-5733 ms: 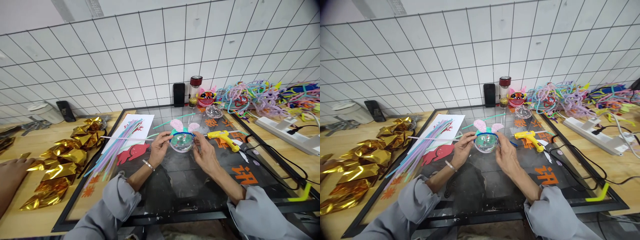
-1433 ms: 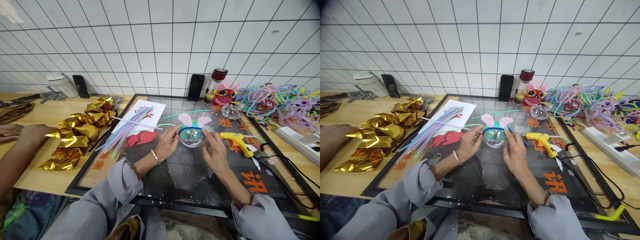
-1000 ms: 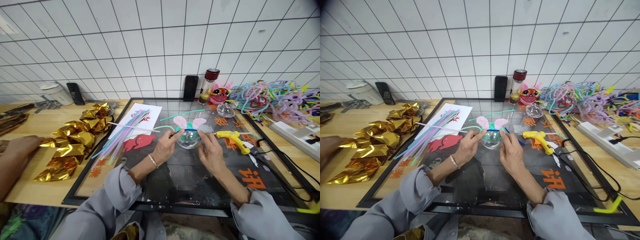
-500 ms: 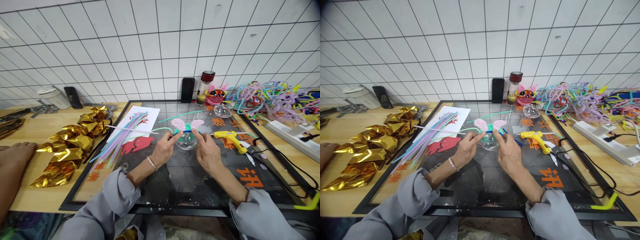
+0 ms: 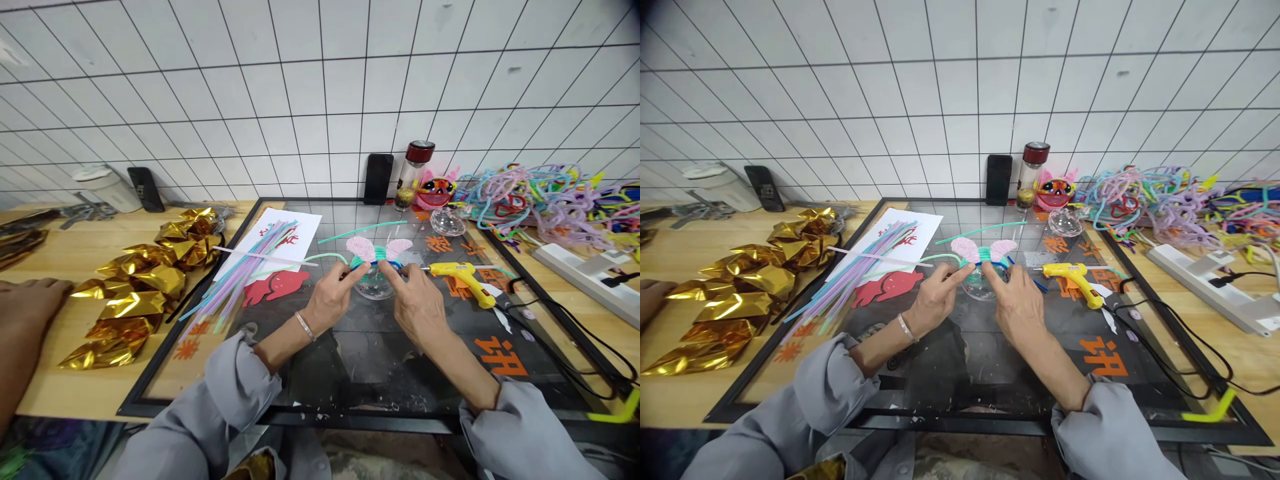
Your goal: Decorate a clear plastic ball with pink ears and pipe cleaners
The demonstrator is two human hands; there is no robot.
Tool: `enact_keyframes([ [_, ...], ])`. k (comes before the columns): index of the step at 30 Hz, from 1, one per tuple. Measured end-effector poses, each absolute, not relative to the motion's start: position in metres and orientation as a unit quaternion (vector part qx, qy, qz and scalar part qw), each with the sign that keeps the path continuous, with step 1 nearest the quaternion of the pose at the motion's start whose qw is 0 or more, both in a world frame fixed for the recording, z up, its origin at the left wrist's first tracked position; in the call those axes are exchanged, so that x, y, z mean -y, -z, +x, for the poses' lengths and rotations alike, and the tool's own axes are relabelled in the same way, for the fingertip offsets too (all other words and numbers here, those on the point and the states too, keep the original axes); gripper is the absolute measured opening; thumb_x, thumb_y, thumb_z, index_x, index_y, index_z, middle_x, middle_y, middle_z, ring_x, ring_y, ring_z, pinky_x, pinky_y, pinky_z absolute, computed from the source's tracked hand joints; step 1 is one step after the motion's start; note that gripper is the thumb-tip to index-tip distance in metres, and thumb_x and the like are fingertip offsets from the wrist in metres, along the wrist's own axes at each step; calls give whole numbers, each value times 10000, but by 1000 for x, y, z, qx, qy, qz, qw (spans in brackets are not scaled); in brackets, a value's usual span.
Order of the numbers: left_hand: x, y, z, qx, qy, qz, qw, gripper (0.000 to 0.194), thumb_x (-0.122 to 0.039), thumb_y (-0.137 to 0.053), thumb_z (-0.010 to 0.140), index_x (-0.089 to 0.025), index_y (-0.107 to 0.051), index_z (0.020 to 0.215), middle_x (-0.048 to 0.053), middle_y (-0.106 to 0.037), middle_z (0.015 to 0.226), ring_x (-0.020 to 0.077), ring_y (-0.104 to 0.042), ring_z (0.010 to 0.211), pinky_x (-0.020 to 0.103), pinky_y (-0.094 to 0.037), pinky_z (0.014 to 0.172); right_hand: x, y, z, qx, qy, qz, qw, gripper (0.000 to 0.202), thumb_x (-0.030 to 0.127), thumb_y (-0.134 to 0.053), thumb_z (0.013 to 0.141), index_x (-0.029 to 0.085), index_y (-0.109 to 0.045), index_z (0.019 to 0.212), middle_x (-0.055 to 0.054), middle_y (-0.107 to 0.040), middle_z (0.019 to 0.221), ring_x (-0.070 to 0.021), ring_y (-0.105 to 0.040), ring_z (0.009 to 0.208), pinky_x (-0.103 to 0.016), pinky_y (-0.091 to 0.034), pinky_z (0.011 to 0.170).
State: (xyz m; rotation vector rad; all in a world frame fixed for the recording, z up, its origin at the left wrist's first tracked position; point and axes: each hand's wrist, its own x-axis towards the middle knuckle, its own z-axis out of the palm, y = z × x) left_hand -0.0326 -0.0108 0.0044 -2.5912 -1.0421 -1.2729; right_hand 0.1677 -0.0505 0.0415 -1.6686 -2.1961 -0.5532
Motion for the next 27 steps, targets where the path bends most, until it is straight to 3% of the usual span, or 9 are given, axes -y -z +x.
enact_keyframes([
  [11, 13, -6, -32, 347, 404, -845, 40, 456, -70, -326, 973, -182, -518, 1371, 64, -564, 948, 137, -610, 846, 228, -552, 748, 50, -33, 172, 774, 217, -570, 169, 615, 14, -454, 826, 287, -546, 1370, -92, -581, 949, -199, -568, 777, -264, -425, 626],
  [27, 13, -4, -30, 327, 465, -822, -36, 397, -38, -340, 954, -141, -569, 1260, 100, -621, 1002, 141, -639, 867, 261, -572, 776, 49, -31, 173, 772, 213, -566, 197, 613, 14, -447, 815, 268, -545, 1365, -92, -577, 946, -198, -565, 766, -260, -437, 608],
])
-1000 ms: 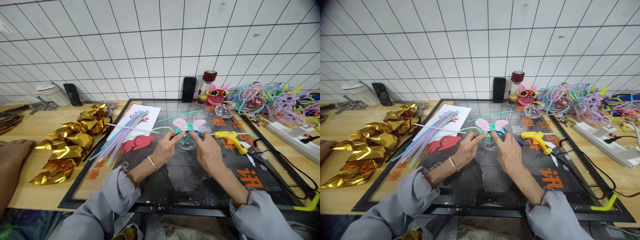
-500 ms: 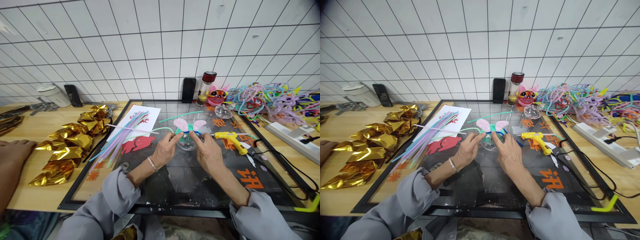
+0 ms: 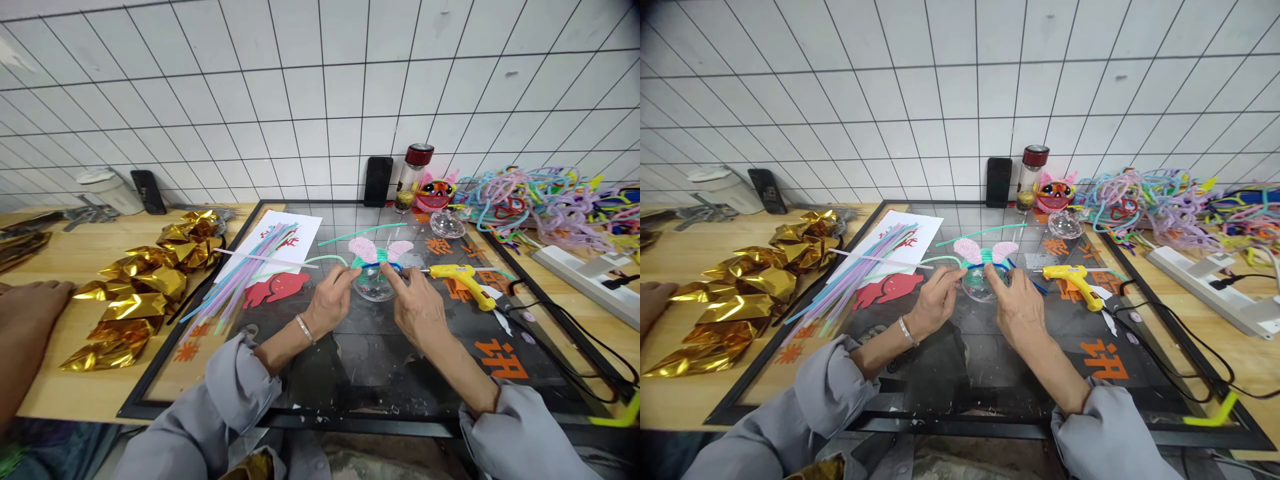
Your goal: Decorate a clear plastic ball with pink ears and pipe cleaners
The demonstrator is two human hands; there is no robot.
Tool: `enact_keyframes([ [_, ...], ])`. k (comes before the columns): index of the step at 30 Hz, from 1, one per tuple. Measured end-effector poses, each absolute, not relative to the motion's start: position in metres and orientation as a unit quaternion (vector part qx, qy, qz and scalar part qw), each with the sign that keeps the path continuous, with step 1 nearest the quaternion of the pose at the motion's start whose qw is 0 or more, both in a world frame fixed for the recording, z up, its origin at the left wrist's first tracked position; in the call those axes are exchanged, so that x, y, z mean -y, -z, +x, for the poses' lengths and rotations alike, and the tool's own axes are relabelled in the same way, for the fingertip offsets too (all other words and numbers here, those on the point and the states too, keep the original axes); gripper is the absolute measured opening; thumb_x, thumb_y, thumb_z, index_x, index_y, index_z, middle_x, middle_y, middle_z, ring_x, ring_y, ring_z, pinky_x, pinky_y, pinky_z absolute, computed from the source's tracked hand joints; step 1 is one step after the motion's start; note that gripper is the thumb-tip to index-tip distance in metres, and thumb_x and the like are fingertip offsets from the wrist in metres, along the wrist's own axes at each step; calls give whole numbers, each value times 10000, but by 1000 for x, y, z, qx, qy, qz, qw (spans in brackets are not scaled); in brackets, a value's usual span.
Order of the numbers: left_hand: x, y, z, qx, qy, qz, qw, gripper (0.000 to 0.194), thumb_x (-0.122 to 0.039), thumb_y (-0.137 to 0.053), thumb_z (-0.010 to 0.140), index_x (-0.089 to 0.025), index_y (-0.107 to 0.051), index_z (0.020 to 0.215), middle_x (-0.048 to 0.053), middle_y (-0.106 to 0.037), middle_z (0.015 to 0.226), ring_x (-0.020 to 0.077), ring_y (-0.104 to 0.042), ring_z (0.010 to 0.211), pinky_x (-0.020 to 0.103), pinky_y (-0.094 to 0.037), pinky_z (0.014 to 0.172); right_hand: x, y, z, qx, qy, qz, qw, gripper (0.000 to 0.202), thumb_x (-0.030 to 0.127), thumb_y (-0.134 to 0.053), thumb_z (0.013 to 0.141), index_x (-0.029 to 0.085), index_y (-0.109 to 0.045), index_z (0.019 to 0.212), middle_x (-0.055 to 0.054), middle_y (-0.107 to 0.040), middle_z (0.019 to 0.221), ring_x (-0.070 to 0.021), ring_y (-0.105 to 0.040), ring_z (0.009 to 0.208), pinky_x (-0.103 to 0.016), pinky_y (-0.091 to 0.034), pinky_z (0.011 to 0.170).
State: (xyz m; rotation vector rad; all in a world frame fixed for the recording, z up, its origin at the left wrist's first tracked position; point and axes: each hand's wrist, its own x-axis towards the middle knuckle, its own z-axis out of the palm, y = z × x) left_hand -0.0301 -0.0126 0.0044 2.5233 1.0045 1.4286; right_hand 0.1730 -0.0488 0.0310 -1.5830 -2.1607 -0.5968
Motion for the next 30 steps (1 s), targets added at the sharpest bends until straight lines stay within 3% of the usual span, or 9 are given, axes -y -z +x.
enact_keyframes([
  [9, 13, -5, -29, -331, -504, 794, 77, 357, -47, -363, 950, -155, -607, 1187, 86, -640, 972, 148, -643, 859, 263, -576, 738, 48, -32, 174, 777, 232, -543, 219, 581, 12, -430, 822, 229, -550, 1347, -111, -592, 975, -210, -595, 797, -277, -483, 637],
  [30, 15, 6, -28, -360, -535, 748, 159, 328, -54, -395, 919, -148, -657, 1093, 114, -684, 1057, 155, -671, 902, 306, -610, 797, 49, -32, 174, 772, 217, -561, 204, 605, 34, -460, 830, 259, -533, 1386, -89, -576, 961, -186, -571, 765, -251, -437, 609],
])
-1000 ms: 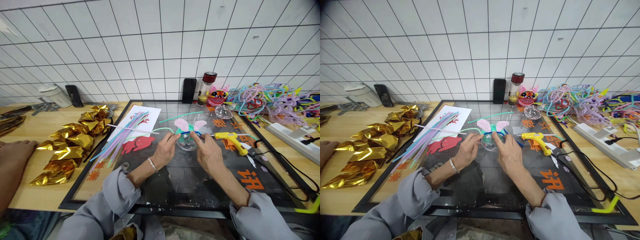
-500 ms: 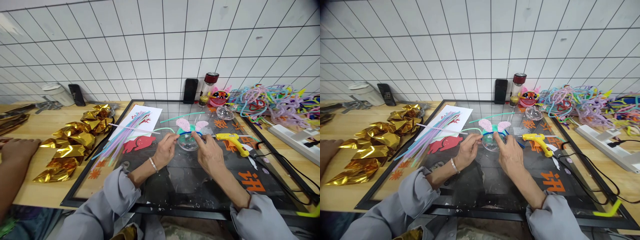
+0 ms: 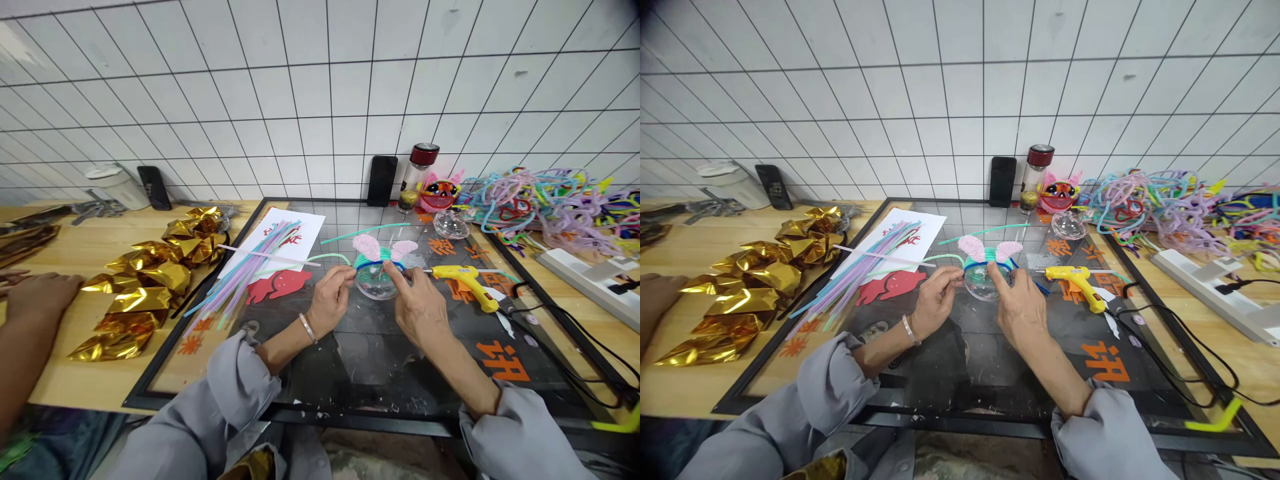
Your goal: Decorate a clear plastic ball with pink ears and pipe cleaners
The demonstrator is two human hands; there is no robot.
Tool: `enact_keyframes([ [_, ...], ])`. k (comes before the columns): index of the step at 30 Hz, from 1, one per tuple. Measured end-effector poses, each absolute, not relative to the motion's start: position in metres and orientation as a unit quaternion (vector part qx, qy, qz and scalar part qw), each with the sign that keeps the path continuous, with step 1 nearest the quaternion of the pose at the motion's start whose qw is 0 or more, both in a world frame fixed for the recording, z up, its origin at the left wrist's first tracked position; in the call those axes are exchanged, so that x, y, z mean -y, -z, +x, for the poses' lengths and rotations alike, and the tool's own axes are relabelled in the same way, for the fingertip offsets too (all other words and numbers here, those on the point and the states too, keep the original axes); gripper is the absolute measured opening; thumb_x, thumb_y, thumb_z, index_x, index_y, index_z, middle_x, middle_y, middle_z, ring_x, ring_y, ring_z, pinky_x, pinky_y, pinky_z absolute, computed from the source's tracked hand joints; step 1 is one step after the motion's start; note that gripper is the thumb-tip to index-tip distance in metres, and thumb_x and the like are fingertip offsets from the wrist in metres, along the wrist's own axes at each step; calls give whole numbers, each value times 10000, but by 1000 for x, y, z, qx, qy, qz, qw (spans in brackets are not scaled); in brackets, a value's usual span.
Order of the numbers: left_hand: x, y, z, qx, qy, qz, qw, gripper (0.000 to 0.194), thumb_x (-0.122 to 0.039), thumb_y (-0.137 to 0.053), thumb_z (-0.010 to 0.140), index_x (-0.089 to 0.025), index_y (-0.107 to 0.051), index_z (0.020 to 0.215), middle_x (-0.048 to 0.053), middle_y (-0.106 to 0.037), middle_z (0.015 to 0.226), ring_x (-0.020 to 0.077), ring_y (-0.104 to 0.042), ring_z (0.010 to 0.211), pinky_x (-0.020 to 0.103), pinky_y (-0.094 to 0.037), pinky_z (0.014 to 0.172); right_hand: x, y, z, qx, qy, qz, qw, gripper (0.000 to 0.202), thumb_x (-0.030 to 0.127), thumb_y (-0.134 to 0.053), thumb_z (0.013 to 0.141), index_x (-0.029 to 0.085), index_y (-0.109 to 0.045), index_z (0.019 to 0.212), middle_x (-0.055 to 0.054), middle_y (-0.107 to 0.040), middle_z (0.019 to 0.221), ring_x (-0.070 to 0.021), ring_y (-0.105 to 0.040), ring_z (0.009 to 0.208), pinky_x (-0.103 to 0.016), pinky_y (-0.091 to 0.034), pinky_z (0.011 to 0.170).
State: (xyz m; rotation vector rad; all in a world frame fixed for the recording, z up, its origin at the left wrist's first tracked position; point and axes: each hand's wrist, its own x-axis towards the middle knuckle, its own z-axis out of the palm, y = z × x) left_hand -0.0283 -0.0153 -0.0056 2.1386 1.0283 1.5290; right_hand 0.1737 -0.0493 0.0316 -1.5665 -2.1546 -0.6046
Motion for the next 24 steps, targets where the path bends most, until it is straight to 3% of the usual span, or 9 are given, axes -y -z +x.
enact_keyframes([
  [17, 10, 11, -26, -396, -560, 685, 245, 215, -104, -505, 878, -154, -712, 907, 90, -713, 995, 160, -691, 878, 298, -598, 756, 49, -30, 175, 776, 214, -558, 202, 620, 47, -459, 838, 268, -494, 1416, -89, -571, 976, -191, -571, 779, -258, -446, 612],
  [24, 12, 8, -27, -410, -545, 706, 191, 212, -78, -518, 870, -163, -702, 935, 94, -680, 1050, 185, -674, 1012, 349, -570, 894, 50, -32, 173, 771, 209, -565, 205, 603, 44, -464, 834, 264, -541, 1391, -90, -579, 962, -193, -569, 775, -265, -451, 628],
])
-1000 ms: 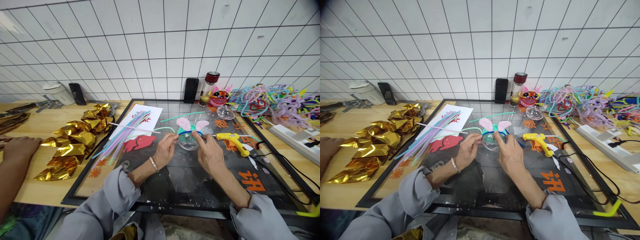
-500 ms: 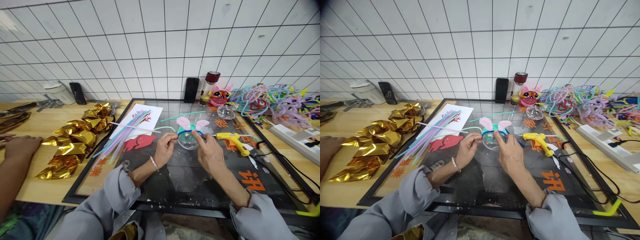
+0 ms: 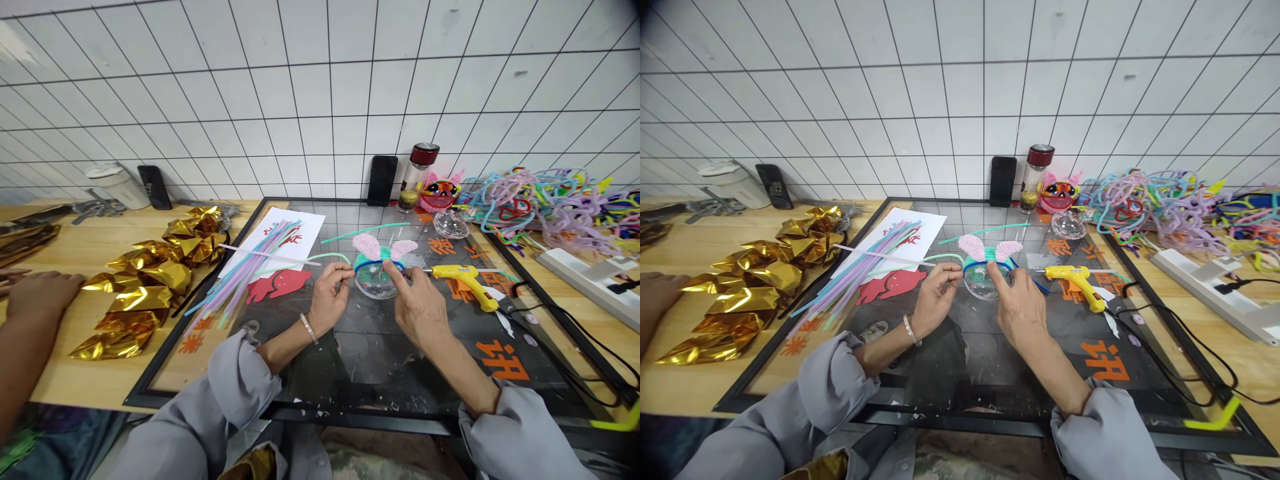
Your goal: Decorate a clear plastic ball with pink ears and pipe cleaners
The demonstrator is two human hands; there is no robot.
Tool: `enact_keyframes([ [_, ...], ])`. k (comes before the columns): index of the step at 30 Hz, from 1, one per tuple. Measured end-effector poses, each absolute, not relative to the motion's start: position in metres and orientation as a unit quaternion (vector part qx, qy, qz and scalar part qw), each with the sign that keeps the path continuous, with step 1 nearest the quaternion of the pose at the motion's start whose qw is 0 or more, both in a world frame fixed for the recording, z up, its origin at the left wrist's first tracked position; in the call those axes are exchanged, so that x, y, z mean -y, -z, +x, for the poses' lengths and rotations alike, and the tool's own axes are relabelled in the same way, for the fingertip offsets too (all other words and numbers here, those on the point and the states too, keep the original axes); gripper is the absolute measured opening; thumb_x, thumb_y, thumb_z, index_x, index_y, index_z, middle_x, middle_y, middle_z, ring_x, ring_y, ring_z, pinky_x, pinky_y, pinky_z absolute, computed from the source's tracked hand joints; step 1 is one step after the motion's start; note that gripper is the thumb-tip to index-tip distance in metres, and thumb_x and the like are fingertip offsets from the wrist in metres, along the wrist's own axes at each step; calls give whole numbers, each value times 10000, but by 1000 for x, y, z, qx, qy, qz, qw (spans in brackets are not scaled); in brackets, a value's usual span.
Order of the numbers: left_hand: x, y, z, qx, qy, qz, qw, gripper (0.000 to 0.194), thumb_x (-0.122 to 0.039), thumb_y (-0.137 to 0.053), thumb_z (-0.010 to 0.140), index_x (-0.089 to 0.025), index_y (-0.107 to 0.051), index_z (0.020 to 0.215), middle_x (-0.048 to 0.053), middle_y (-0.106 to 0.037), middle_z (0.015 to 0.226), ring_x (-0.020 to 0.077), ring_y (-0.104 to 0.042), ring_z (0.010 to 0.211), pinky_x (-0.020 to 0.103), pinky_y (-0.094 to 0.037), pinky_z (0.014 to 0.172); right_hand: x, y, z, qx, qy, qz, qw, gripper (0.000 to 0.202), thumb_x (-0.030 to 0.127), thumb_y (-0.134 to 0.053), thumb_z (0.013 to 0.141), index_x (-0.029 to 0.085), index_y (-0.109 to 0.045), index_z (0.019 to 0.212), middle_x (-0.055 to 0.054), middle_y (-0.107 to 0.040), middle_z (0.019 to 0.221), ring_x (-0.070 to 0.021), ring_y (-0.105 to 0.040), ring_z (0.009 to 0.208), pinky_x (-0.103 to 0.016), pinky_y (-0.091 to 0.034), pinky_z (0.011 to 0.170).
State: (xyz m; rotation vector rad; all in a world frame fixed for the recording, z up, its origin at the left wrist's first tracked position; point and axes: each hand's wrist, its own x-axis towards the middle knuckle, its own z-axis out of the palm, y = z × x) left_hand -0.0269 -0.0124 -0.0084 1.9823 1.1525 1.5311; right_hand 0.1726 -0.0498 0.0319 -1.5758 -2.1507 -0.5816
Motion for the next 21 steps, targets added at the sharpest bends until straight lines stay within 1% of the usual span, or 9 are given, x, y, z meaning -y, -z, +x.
enact_keyframes([
  [2, 13, 6, -27, -406, -539, 718, 169, 243, -45, -506, 851, -162, -694, 951, 97, -668, 1074, 191, -661, 1052, 366, -560, 929, 50, -33, 172, 772, 210, -563, 207, 592, 41, -458, 839, 259, -550, 1382, -95, -580, 963, -193, -572, 772, -262, -446, 620],
  [4, 14, 5, -27, -402, -536, 725, 160, 244, -41, -504, 852, -160, -686, 961, 99, -666, 1073, 193, -660, 1048, 369, -561, 924, 50, -33, 172, 773, 209, -562, 206, 591, 40, -453, 841, 258, -548, 1381, -101, -579, 973, -196, -571, 772, -261, -439, 609],
  [9, 14, 4, -26, -403, -537, 722, 168, 175, -106, -526, 905, -160, -689, 940, 98, -683, 1043, 189, -673, 1006, 358, -572, 895, 50, -32, 173, 774, 194, -570, 195, 621, 50, -471, 828, 278, -507, 1405, -90, -560, 971, -190, -557, 778, -251, -437, 612],
  [14, 13, 7, -26, -406, -541, 713, 182, 142, -141, -555, 912, -164, -694, 931, 99, -677, 1048, 188, -672, 1014, 355, -576, 902, 50, -31, 173, 775, 193, -569, 196, 638, 50, -466, 822, 275, -488, 1419, -99, -557, 979, -204, -559, 802, -259, -454, 620],
  [17, 13, 8, -25, -407, -547, 703, 201, 141, -151, -561, 910, -169, -700, 924, 96, -667, 1053, 186, -671, 1020, 354, -581, 905, 50, -31, 172, 774, 193, -571, 196, 644, 49, -471, 820, 268, -483, 1426, -102, -557, 984, -208, -558, 812, -269, -466, 637],
  [21, 13, 9, -24, -402, -561, 675, 261, 129, -160, -575, 894, -161, -701, 919, 95, -643, 1079, 167, -681, 983, 320, -606, 845, 51, -31, 171, 773, 196, -572, 193, 626, 45, -465, 827, 257, -501, 1415, -104, -557, 974, -211, -555, 806, -276, -467, 643],
])
